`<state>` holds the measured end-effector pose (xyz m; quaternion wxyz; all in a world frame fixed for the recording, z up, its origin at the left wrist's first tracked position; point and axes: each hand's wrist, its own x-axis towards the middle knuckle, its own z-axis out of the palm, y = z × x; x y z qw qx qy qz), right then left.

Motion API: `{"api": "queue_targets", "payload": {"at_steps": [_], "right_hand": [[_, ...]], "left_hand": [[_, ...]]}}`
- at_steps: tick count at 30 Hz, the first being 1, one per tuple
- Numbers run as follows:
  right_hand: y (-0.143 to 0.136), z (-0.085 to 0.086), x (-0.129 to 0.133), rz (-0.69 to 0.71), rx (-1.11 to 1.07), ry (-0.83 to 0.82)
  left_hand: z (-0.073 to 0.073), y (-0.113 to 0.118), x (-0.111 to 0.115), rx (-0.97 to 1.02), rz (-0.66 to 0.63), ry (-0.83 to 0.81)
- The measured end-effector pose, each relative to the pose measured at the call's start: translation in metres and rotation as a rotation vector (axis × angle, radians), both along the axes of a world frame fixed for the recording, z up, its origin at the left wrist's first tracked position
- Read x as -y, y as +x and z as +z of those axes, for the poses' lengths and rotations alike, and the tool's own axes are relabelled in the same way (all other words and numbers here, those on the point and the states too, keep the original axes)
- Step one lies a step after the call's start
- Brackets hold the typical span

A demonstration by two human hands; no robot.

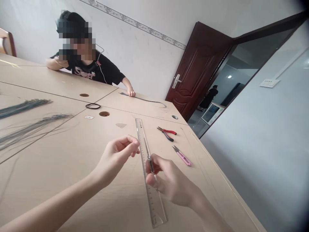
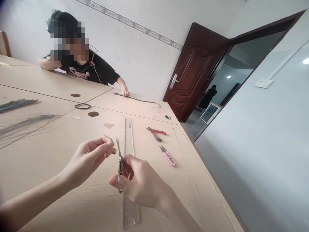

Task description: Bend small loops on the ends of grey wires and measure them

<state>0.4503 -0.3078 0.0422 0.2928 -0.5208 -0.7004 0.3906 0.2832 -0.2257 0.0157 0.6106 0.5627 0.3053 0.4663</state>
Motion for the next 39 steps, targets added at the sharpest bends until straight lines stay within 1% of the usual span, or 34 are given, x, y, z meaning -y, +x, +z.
{"api": "queue_targets", "payload": {"at_steps": [2,5,9,12,19,26,33,39], "right_hand": [[0.002,-0.003,0.002,-0.015,-0.009,0.068],[0.004,-0.007,0.002,-0.047,0.067,0.135],[0.007,-0.004,0.001,-0.063,0.164,0.113],[0.007,-0.001,0.003,-0.054,0.198,0.121],[0.008,-0.001,0.005,0.005,0.155,0.110],[0.007,0.002,0.004,0.006,0.093,0.104],[0.006,0.002,0.005,0.012,0.113,0.064],[0.007,0.001,0.004,0.004,0.116,0.079]], "left_hand": [[0.001,0.000,0.002,0.014,-0.047,0.016],[0.001,0.000,0.003,0.025,-0.089,0.017],[0.002,0.001,0.004,0.063,-0.102,0.011],[0.005,0.001,0.003,0.069,-0.091,0.012],[0.011,-0.001,0.003,0.067,-0.069,0.055],[0.009,-0.002,0.001,0.072,-0.070,0.059],[0.007,-0.002,0.000,0.060,-0.095,0.076],[0.008,-0.003,0.001,0.068,-0.100,0.065]]}}
